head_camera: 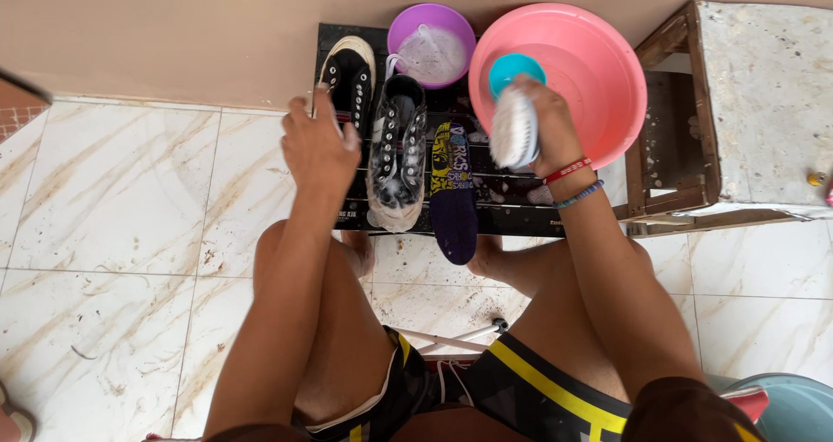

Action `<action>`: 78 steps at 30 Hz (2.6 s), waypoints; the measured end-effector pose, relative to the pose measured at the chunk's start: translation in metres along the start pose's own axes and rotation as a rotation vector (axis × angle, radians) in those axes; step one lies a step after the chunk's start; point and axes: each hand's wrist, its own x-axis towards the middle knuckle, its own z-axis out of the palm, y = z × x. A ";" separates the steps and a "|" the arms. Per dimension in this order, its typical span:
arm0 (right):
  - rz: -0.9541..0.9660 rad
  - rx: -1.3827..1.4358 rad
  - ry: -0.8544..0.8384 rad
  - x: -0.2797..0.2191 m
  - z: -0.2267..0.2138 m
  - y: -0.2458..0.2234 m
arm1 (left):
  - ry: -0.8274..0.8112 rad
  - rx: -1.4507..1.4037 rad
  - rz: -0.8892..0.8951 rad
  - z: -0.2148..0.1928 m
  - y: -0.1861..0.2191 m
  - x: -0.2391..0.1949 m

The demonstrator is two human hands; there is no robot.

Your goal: The person scrubs a black sneaker with a white brush and soapy water, then rinses it using a blue cup to pour water from a pink basin. The person then picks up a second black sneaker and begins scrubbing it as well.

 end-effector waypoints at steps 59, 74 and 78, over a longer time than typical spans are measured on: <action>-0.525 -1.512 -0.779 0.225 0.108 0.051 | -0.721 0.284 0.278 0.169 0.115 -0.102; -0.831 -1.307 -0.429 0.241 0.083 0.027 | -0.685 0.295 0.274 0.169 0.108 -0.089; -0.602 -1.481 -0.570 0.241 0.073 0.042 | -0.689 0.303 0.279 0.169 0.111 -0.089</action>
